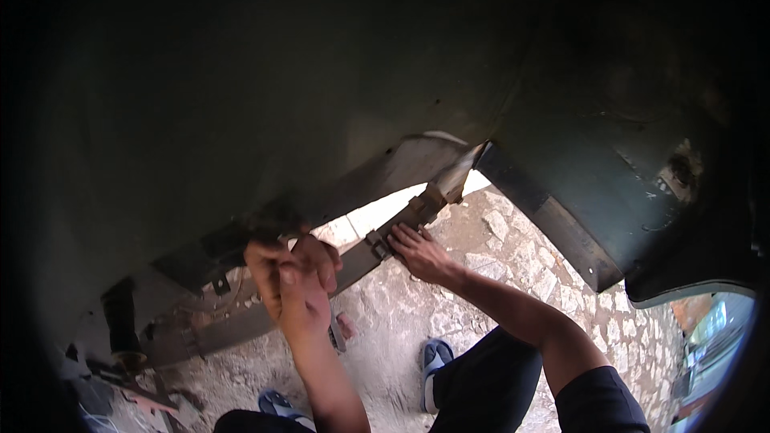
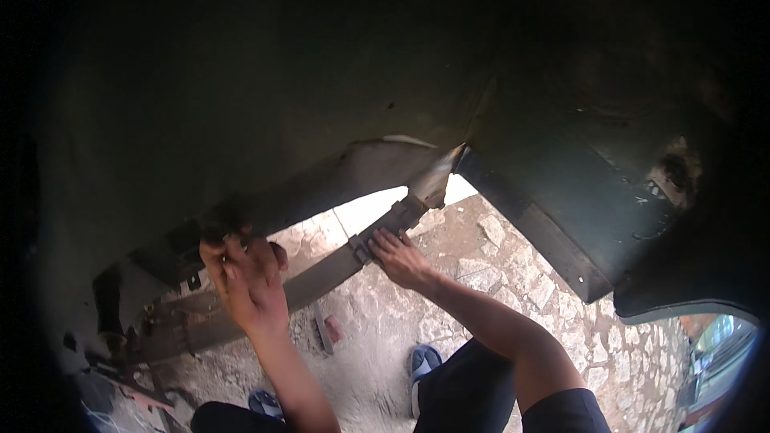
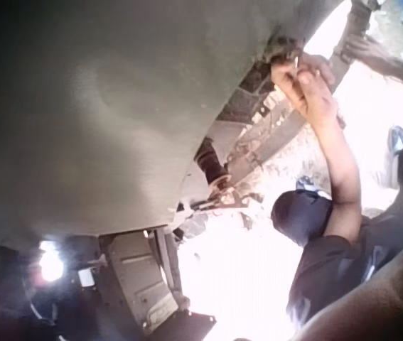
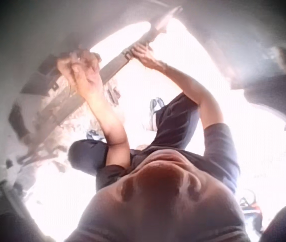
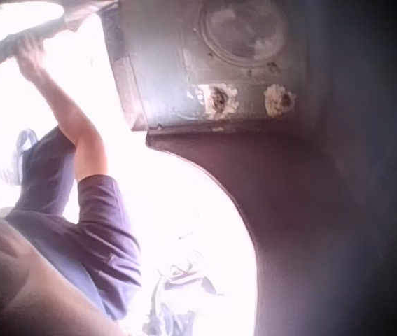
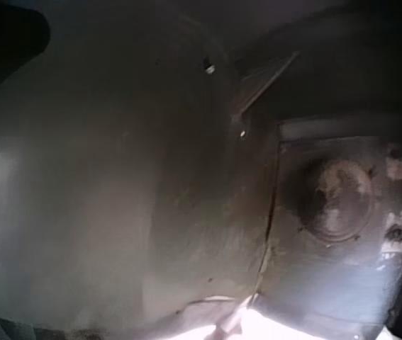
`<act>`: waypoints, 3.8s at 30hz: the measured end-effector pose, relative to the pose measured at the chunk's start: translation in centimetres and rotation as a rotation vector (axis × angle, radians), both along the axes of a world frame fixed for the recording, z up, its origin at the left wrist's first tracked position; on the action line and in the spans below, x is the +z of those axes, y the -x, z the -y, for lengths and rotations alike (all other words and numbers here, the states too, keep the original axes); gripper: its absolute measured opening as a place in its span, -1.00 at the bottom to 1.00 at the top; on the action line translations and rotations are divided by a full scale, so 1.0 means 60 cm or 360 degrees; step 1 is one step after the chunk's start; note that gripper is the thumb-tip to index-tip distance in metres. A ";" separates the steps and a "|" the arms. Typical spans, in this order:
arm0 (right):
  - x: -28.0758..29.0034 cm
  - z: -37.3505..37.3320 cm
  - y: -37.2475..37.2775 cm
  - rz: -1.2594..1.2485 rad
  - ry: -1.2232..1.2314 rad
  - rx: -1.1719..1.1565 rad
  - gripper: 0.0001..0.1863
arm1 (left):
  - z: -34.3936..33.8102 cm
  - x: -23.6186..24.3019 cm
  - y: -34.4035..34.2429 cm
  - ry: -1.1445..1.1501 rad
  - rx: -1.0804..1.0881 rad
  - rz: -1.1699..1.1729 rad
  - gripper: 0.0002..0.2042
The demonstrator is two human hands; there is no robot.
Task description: The person crouches under a vehicle and uses a small metal tool to scrape or adjust a metal bracket on the undercarriage. They repeatedly rub the tool against the bracket and surrounding area, occasionally repositioning their hands to reach different spots.
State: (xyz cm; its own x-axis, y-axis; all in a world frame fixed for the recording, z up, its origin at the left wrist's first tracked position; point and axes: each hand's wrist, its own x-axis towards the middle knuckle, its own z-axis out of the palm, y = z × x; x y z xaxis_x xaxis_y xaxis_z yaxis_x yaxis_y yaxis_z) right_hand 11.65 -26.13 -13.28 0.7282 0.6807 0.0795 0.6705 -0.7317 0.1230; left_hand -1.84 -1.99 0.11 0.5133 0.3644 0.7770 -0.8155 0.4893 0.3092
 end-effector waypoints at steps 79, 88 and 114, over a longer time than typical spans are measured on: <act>-0.015 -0.017 -0.025 0.0210 0.0225 -0.0298 -0.45 | 0.003 0.013 0.001 0.0038 0.0035 -0.0102 -0.61; -0.024 -0.001 -0.018 0.0224 0.0263 -0.0160 -0.45 | 0.001 0.019 -0.002 -0.0081 0.0159 -0.0101 -0.58; 0.027 -0.018 -0.020 -0.0042 0.0260 -0.0222 -0.45 | 0.001 0.015 -0.010 0.0024 0.0021 0.0066 -0.59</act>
